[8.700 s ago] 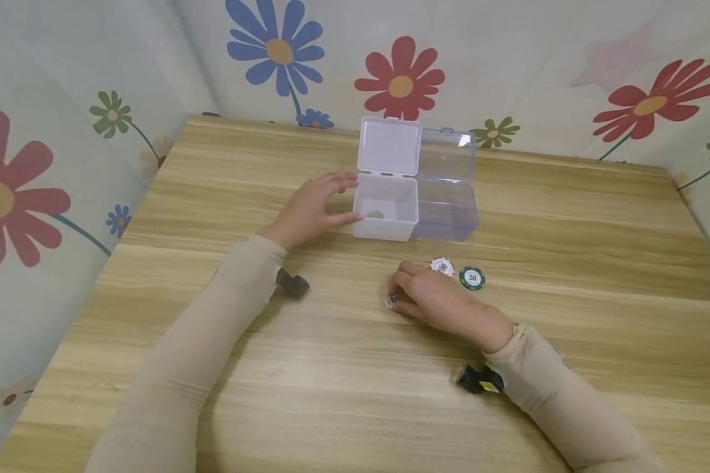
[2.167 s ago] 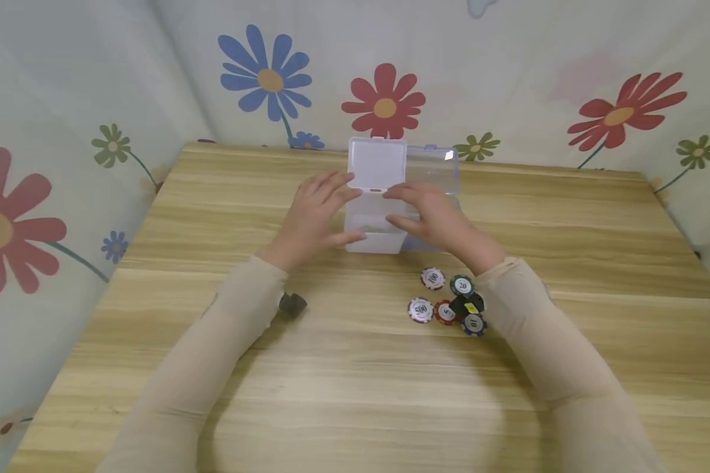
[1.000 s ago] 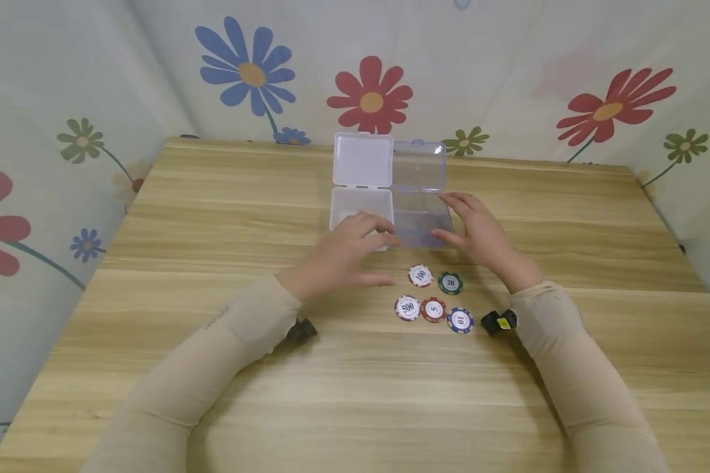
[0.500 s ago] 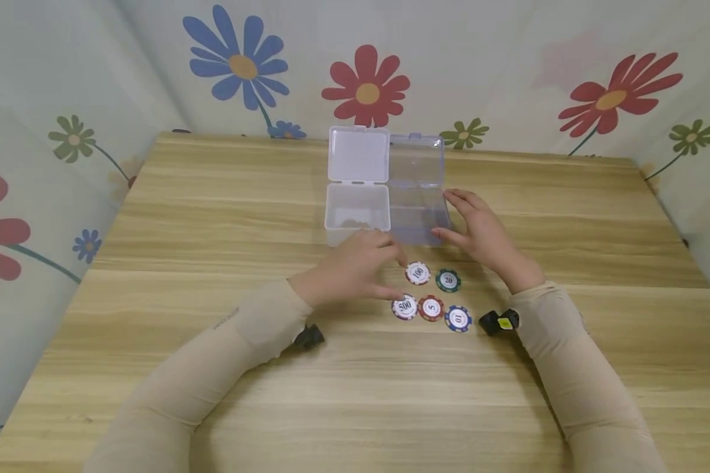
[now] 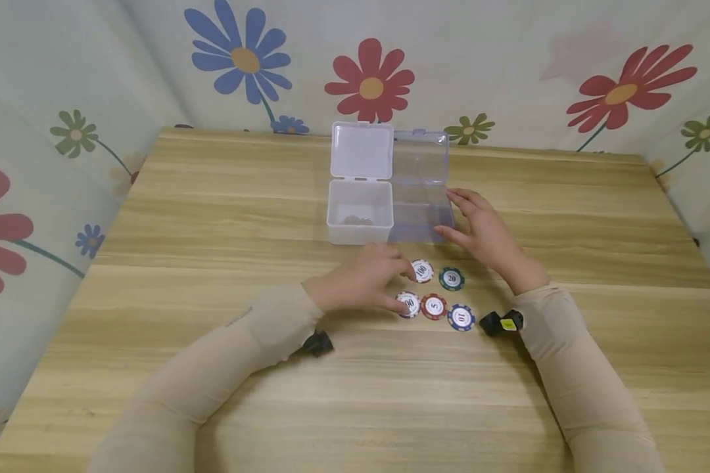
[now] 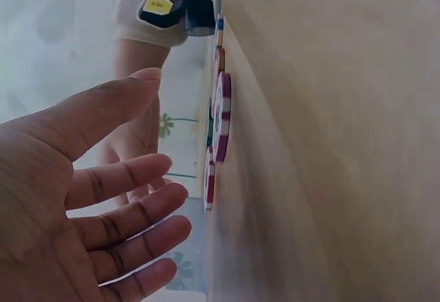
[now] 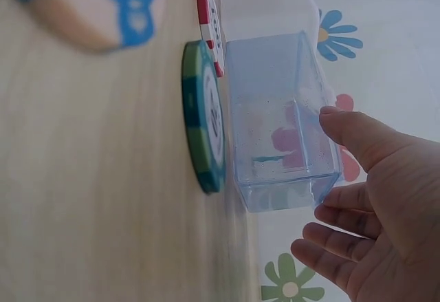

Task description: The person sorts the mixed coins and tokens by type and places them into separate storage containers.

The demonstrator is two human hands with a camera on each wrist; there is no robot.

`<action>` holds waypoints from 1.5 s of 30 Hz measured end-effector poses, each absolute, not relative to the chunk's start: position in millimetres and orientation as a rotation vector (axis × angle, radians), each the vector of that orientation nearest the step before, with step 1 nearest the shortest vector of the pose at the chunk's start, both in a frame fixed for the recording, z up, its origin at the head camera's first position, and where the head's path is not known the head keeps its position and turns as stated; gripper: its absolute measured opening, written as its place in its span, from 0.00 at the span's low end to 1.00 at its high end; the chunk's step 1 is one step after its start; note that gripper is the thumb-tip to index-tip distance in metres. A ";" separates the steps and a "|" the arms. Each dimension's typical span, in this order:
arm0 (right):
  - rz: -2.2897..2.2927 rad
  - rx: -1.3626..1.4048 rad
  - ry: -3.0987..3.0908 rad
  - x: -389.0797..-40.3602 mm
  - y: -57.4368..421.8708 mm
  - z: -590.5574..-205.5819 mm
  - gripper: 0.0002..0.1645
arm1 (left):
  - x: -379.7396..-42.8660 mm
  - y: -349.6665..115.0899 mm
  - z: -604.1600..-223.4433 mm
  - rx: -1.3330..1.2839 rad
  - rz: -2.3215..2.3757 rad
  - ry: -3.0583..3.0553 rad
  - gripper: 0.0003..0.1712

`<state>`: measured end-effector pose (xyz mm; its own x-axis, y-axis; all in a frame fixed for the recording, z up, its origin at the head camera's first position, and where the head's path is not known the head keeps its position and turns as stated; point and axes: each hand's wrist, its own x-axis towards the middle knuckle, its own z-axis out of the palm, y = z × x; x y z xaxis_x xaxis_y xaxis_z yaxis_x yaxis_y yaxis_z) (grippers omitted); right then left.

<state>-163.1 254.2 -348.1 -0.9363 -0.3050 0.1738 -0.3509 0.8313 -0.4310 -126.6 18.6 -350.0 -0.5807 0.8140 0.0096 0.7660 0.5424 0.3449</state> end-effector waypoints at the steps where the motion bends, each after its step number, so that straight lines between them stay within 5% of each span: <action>1: 0.715 0.520 -2.913 -162.9 254.2 -347.7 0.44 | -126.2 19.3 -350.4 1.350 0.475 2.614 0.30; 25: 0.758 0.501 -2.931 -163.7 248.4 -345.1 0.43 | -123.9 21.5 -364.7 1.503 0.387 2.654 0.18; 45: 0.752 0.481 -2.941 -163.6 253.7 -349.0 0.43 | -133.2 15.0 -346.4 1.477 0.490 2.679 0.21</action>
